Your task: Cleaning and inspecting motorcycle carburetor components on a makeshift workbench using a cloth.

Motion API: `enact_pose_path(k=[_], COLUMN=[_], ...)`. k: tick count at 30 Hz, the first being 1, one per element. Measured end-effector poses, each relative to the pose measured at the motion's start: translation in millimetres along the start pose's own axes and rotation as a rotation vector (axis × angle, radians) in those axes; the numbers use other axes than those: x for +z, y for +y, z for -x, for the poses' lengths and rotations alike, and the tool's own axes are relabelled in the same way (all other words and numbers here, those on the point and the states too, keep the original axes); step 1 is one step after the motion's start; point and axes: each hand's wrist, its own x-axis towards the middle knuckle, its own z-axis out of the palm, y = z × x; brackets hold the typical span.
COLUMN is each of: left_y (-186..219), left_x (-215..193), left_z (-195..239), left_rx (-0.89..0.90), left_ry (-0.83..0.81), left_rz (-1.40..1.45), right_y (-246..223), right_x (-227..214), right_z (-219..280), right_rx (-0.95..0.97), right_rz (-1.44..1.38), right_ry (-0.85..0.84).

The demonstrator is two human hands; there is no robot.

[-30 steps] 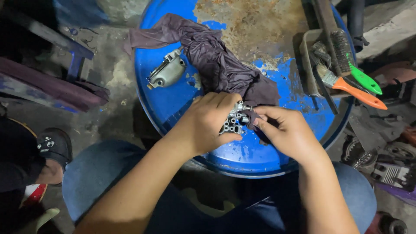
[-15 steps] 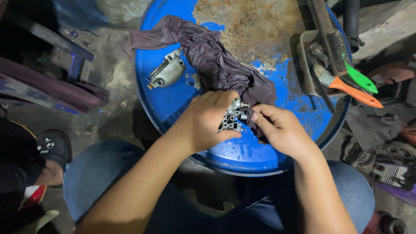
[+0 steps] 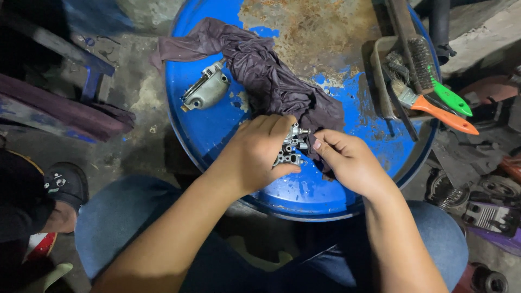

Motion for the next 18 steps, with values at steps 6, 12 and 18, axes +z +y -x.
enact_pose_path(k=[6, 12, 18], left_y=[5, 5, 2], left_x=[-12, -24, -16], left_z=[-3, -6, -4], left_rx=[-0.004, -0.027, -0.032], left_ry=[-0.052, -0.115, -0.123], left_rz=[0.071, 0.13, 0.135], right_y=[14, -5, 14], right_x=[-11, -13, -14], right_z=[-4, 4, -5], right_rx=[-0.17, -0.346, -0.401], right_rz=[0.225, 0.425, 0.389], right_ry=[-0.003, 0.008, 0.014])
